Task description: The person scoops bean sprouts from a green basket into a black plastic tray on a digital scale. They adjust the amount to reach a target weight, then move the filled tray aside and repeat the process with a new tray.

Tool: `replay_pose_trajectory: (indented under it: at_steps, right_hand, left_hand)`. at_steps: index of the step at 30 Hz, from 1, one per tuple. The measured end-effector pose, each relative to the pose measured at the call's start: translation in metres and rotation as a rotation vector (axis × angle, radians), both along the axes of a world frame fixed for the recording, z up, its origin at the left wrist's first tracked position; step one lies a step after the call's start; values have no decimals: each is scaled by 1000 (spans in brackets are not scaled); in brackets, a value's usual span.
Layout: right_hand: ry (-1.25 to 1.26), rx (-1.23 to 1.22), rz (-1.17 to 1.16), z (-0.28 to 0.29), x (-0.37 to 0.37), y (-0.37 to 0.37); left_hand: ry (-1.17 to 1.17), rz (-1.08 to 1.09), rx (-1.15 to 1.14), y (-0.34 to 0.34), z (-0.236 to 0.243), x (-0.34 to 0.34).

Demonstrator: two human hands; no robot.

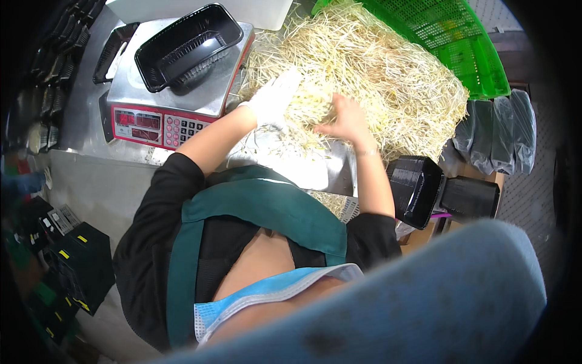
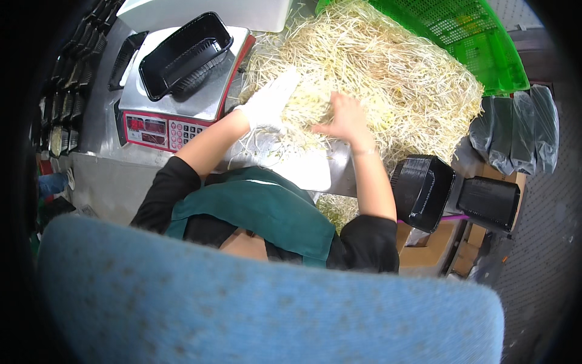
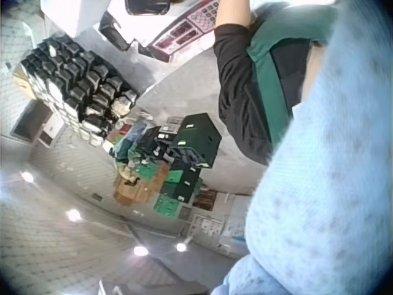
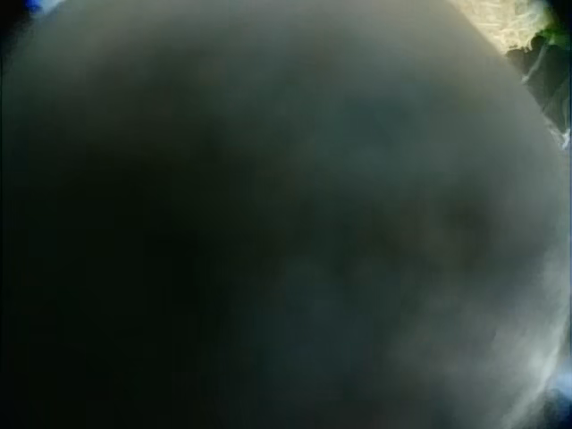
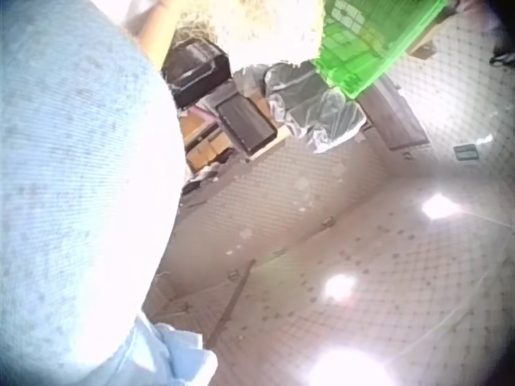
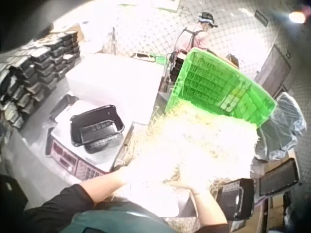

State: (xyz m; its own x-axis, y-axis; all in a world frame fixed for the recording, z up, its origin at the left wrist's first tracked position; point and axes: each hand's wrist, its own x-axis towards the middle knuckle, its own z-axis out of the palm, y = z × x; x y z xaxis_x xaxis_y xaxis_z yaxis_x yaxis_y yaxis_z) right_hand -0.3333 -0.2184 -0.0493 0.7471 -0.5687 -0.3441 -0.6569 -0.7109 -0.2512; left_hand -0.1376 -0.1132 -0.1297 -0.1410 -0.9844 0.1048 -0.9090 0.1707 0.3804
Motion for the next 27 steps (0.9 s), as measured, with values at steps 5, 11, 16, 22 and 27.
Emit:
replay_pose_trajectory:
  at_steps: [5,11,16,22,27]
  right_hand:
    - [-173,-521,197,-63,-51,27]
    - [-241,-343,106,-28,-30,-29]
    - [-463,-273,-423,42,-69,-49]
    - [-388,-59,-472,86,-14,0]
    - [-372,-146,105,-33,-13,-5]
  left_hand:
    - [-201,-49,145,15,19,-13]
    - [111,172,61,-8,18,-16]
    - [265,291,-109,37,42,-9]
    - [0,-16,-135,69,29,-39]
    - [-188,-159,-243,96,21,-31]
